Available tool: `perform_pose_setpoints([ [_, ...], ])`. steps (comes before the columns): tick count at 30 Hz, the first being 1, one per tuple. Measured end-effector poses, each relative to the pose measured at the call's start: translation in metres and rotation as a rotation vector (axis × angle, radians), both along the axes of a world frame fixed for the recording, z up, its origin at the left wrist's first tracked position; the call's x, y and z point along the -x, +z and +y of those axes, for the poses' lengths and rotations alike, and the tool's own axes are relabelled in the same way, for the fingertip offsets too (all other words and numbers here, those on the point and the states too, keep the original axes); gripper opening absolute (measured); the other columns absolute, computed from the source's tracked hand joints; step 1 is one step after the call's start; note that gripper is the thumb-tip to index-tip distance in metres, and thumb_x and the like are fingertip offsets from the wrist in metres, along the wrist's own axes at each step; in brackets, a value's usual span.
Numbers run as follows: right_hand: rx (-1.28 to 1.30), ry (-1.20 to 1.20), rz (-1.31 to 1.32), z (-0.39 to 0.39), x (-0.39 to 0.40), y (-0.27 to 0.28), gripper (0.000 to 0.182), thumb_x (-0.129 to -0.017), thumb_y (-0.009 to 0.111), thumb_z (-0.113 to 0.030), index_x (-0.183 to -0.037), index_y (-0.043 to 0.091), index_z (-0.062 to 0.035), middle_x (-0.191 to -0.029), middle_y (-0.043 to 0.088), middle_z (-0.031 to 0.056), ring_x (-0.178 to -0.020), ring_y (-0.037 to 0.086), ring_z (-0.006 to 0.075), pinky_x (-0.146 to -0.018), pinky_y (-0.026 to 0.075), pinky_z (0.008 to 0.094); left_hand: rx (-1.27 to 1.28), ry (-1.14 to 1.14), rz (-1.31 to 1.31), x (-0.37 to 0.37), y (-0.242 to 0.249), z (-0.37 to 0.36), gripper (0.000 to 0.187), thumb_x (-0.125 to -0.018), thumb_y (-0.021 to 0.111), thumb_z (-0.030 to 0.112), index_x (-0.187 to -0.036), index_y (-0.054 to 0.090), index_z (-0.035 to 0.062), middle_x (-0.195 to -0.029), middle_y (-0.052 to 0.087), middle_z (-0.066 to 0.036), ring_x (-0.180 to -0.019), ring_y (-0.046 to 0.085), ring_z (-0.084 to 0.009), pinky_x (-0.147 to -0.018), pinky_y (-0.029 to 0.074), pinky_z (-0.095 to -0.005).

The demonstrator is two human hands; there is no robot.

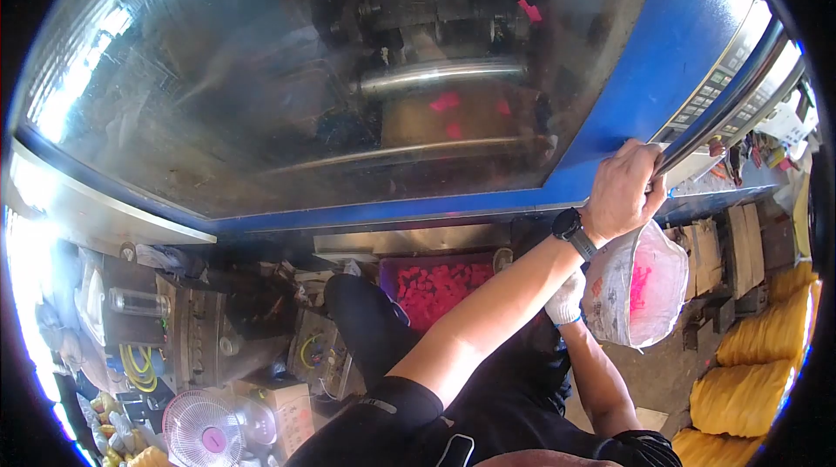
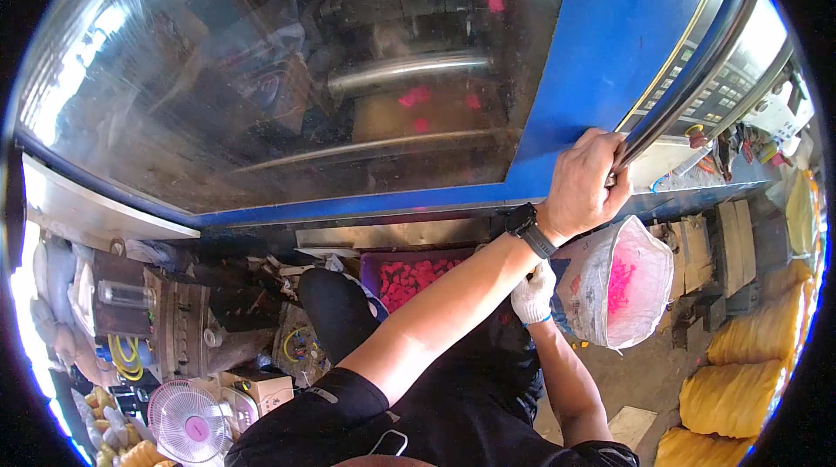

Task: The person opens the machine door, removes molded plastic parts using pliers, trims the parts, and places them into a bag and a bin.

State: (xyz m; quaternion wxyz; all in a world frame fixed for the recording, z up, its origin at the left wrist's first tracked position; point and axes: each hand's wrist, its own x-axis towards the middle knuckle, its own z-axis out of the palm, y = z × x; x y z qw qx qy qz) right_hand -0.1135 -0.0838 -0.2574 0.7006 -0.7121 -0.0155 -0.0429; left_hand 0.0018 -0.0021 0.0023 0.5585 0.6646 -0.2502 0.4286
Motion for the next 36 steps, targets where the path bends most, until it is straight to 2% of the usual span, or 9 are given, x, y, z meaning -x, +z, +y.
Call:
perform_pose_setpoints([
  [17,-0.024,0.022,0.017,-0.0006,0.0014,0.0026,0.026,-0.091,0.07,-0.005,-0.117,0.067,-0.0018,-0.101,0.075,0.0114,-0.091,0.07,0.0187,-0.084,0.054,0.034,0.017,0.015,-0.027,-0.0008,0.0014,0.0,0.032,-0.083,0.07,0.0,-0.111,0.055,-0.0038,-0.084,0.063,-0.017,-0.075,0.063,-0.0364,-0.064,0.051,-0.0452],
  [28,-0.062,0.015,0.023,0.0005,0.0006,0.0016,0.026,-0.091,0.071,-0.006,-0.117,0.066,-0.0016,-0.105,0.075,0.0118,-0.097,0.069,0.0197,-0.088,0.053,0.0345,0.012,0.021,-0.012,-0.0003,0.0006,-0.0005,0.031,-0.083,0.07,0.0,-0.11,0.055,-0.0037,-0.086,0.063,-0.018,-0.076,0.063,-0.0368,-0.065,0.052,-0.0452],
  [36,-0.021,0.008,0.009,-0.0007,0.0009,-0.0001,0.023,-0.091,0.07,-0.005,-0.114,0.066,-0.0013,-0.101,0.074,0.0121,-0.094,0.068,0.0198,-0.086,0.053,0.0346,0.003,0.011,-0.007,-0.0006,0.0,-0.0004,0.031,-0.083,0.07,0.0,-0.11,0.055,-0.0036,-0.089,0.064,-0.018,-0.079,0.063,-0.0372,-0.067,0.053,-0.0455],
])
